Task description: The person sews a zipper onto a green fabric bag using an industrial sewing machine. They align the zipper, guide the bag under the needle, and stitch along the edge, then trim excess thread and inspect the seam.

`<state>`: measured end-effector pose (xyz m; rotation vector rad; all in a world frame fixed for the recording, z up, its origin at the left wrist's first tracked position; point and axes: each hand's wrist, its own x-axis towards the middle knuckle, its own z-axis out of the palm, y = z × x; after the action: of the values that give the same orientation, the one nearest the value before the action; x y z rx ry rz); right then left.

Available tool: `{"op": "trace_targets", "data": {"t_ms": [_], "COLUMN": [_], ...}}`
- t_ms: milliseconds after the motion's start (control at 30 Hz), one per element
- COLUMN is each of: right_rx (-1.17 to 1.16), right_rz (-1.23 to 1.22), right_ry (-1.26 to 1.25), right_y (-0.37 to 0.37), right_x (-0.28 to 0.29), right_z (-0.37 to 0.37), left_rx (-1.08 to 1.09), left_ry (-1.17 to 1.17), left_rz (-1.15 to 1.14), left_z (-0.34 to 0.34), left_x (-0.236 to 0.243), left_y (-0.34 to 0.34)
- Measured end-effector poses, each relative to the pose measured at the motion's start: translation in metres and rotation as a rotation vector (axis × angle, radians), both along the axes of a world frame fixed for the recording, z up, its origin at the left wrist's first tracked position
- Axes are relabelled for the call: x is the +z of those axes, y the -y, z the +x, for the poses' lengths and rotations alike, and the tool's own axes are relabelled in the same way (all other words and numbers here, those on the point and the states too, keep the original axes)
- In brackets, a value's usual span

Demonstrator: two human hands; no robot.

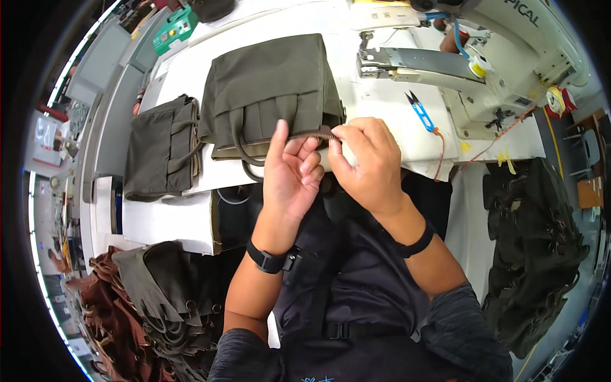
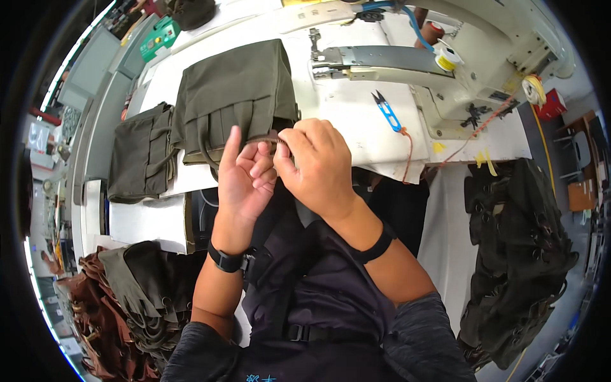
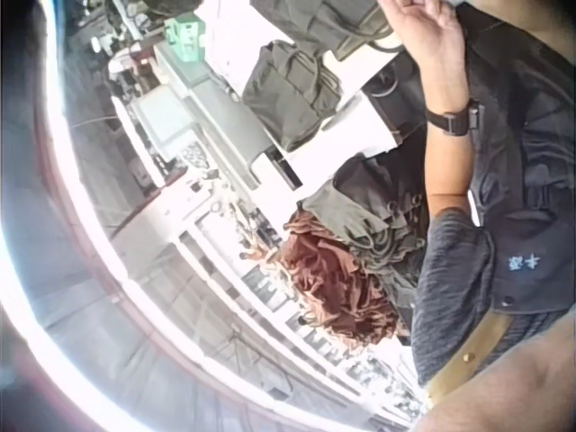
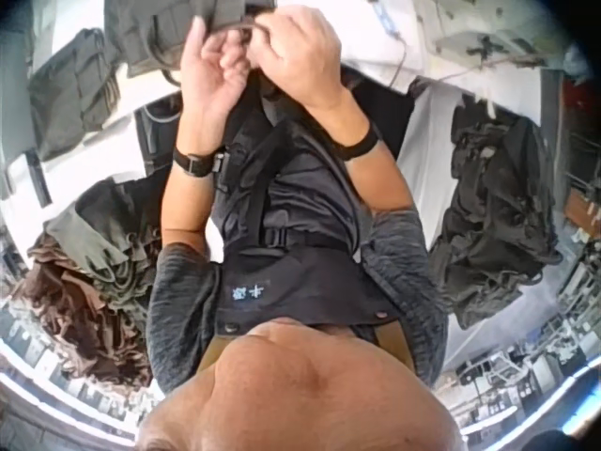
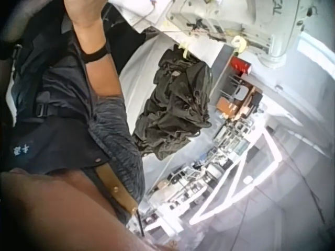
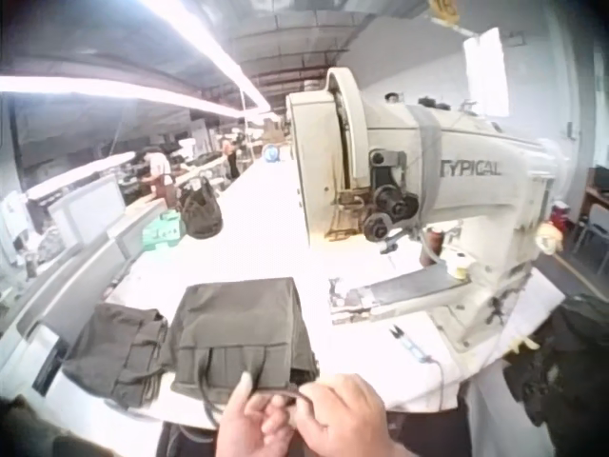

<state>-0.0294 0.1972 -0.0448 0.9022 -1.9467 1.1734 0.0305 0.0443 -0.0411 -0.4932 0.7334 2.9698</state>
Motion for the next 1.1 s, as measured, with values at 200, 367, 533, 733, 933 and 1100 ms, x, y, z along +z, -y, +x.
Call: {"op": "trace_targets", "data": {"t_ms": [200, 367, 533, 733, 933, 1100], "right_rx": [0.006, -0.065, -0.075, 0.363, 0.902, 0.218], "right_rz": [-0.067, 0.033, -0.157, -0.312, -0.374, -0.052], "right_ry": [0.115, 0.085, 0.324, 0.893, 1.074, 0.651], "right_y": [0.0, 0.007, 0.009, -0.008, -0.026, -0.015], "right_x": [-0.013, -0.018, -0.019, -0.023, -0.013, -0.007], "right_z": [-0.012, -0.017, -0.016, -0.015, -0.027, -0.02], "left_rx": [0.517, 0.404, 0.17, 0.251, 0.175, 0.122], "left_ry": [-0.243, -0.236, -0.119, -0.14, -0.093, -0.15], "left_rz": [-0.967, -0.642, -0.254, -0.556, -0.612, -0.428], "left_z": [-0.022, -0.023, -0.042, -0.047, -0.047, -0.056], "left_x": [-0.005, -0.005, -0.007, 0.001, 0.005, -0.006], "left_y": [-0.024, -0.029, -0.022, -0.017, -0.002, 0.001]}}
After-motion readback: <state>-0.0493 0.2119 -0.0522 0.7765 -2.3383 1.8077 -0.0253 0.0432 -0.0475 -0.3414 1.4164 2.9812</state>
